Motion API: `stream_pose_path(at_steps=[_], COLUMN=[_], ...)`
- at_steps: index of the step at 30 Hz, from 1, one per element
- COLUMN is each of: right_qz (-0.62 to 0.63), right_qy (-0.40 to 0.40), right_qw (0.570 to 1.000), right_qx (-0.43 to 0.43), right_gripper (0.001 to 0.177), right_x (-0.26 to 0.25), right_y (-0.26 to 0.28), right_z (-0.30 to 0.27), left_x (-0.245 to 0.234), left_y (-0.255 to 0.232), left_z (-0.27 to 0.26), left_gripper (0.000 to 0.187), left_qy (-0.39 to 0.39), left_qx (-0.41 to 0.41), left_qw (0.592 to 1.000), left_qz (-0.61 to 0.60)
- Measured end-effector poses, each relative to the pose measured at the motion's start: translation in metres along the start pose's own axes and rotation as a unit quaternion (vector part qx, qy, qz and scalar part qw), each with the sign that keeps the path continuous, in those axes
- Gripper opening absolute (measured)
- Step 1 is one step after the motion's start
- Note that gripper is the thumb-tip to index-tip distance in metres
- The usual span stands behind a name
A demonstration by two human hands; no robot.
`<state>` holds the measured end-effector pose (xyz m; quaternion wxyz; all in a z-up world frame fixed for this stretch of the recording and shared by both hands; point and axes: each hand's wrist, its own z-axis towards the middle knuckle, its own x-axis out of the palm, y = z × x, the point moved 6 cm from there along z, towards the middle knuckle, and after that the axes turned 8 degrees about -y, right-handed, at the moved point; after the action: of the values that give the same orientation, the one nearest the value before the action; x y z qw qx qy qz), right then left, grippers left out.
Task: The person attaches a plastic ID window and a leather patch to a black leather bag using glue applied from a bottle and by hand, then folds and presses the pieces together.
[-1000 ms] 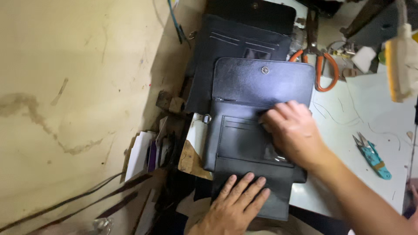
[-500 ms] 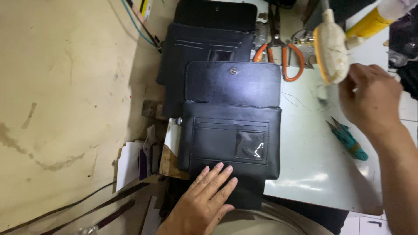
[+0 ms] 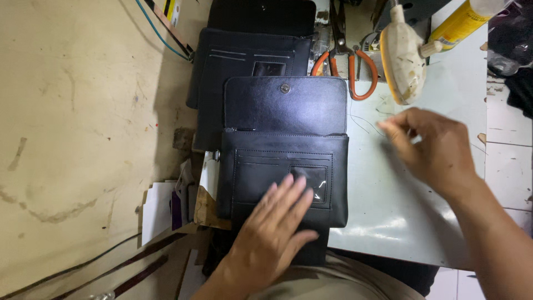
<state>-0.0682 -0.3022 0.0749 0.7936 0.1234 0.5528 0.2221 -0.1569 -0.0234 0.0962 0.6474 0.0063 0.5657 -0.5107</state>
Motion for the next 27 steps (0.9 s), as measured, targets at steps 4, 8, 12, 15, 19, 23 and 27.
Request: stream_pose_path(at_steps=[4, 8, 12, 15, 19, 23, 27], right_qz=[-0.071, 0.079, 0.006, -0.042, -0.042, -0.030, 0.179], right_qy=[0.034, 0.152, 0.106, 0.117, 0.151, 0.096, 0.148], right_qw=[0.996, 0.985, 0.994, 0.992, 0.988, 0.993, 0.971], right_qx=[0.031, 0.004, -0.041, 0.030, -0.008, -0.055, -0.064], right_gripper=[0.051, 0.045, 0.011, 0.050, 0.008, 0.046, 0.020], right_x=[0.009, 0.004, 0.001, 0.012, 0.026, 0.027, 0.034], right_y=[0.009, 0.029, 0.025, 0.010, 0.035, 0.048, 0.089], right_z=[-0.020, -0.036, -0.052, -0.053, -0.036, -0.031, -0.013], left_x=[0.017, 0.020, 0.019, 0.020, 0.018, 0.013, 0.015], left_y=[0.015, 0.015, 0.017, 0.018, 0.019, 0.019, 0.022], left_z=[0.015, 0.000, -0.021, -0.023, -0.022, -0.021, -0.023], left_gripper=[0.073, 0.065, 0.065, 0.062, 0.056, 0.053, 0.051], left_qy=[-0.023, 0.008, 0.042, 0.032, 0.008, 0.001, -0.007], left_qx=[-0.003, 0.004, 0.005, -0.002, -0.012, -0.012, -0.006], left_qw=[0.995, 0.996, 0.996, 0.996, 0.998, 0.999, 0.999], left_qz=[0.101, 0.088, 0.075, 0.080, 0.064, 0.052, 0.053])
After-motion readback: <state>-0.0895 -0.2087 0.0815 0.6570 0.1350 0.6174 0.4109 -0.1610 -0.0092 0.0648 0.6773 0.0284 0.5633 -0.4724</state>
